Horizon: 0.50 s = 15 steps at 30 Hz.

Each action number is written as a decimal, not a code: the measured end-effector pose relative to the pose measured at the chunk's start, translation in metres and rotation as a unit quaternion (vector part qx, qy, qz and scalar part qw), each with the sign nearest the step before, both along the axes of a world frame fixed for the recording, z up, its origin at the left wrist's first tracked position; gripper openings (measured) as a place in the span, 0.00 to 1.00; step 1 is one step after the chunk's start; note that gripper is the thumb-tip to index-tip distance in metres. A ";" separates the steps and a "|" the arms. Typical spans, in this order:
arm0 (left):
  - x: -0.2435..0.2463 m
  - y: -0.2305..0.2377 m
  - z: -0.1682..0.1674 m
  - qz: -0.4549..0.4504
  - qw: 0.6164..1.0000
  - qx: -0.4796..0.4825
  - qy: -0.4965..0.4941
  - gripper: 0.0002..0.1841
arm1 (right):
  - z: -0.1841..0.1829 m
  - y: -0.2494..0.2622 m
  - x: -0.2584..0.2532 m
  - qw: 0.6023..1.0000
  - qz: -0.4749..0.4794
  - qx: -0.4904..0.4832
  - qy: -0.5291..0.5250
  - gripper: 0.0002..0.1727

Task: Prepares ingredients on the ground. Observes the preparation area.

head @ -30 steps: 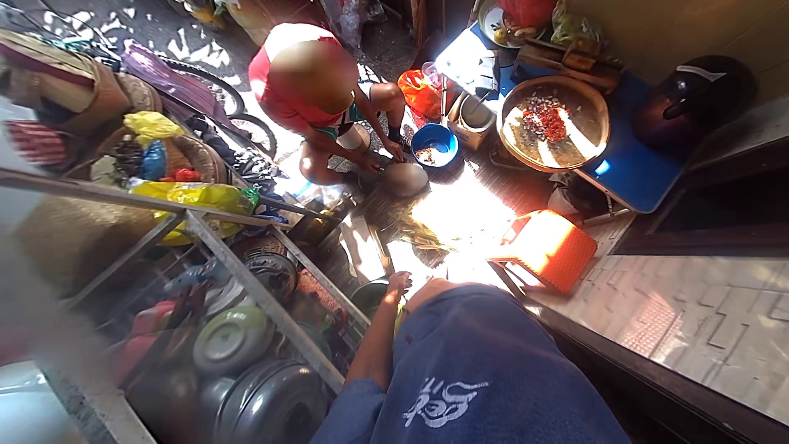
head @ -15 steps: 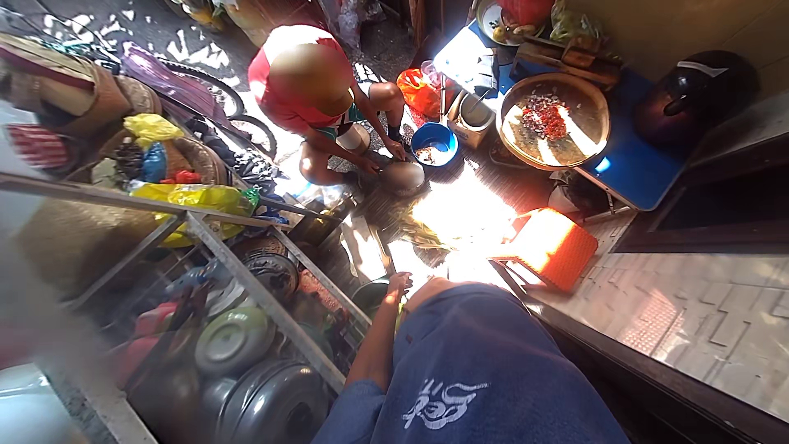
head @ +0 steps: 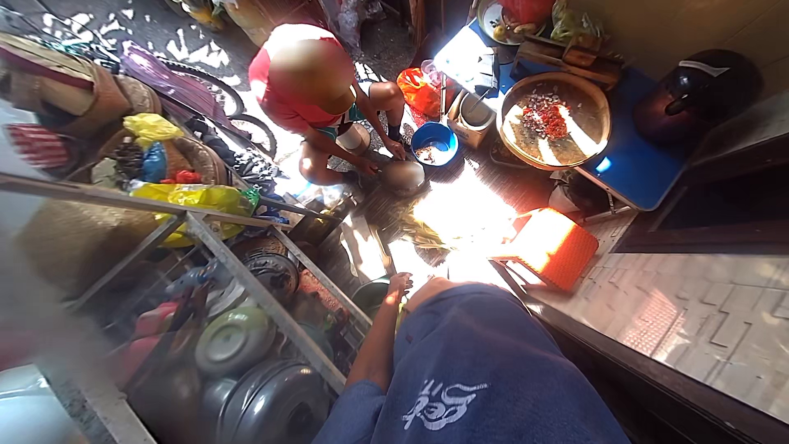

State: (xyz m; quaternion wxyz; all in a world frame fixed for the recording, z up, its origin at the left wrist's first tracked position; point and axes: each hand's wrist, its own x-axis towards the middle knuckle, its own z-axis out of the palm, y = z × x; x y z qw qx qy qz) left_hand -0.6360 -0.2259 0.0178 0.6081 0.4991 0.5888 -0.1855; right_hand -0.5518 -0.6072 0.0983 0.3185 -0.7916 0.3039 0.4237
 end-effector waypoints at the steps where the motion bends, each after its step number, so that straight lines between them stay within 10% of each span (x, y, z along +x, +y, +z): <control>1: 0.000 0.000 0.000 0.002 1.000 0.000 0.001 0.18 | 0.009 0.004 0.003 1.000 0.004 -0.003 0.005 0.16; 11: 0.001 -0.002 0.001 0.004 1.000 -0.002 0.003 0.17 | -0.073 -0.038 -0.024 0.994 0.028 0.026 -0.103 0.13; 15: 0.001 -0.003 0.003 -0.003 1.000 -0.003 0.003 0.16 | -0.023 -0.012 -0.001 0.999 0.034 0.000 0.004 0.16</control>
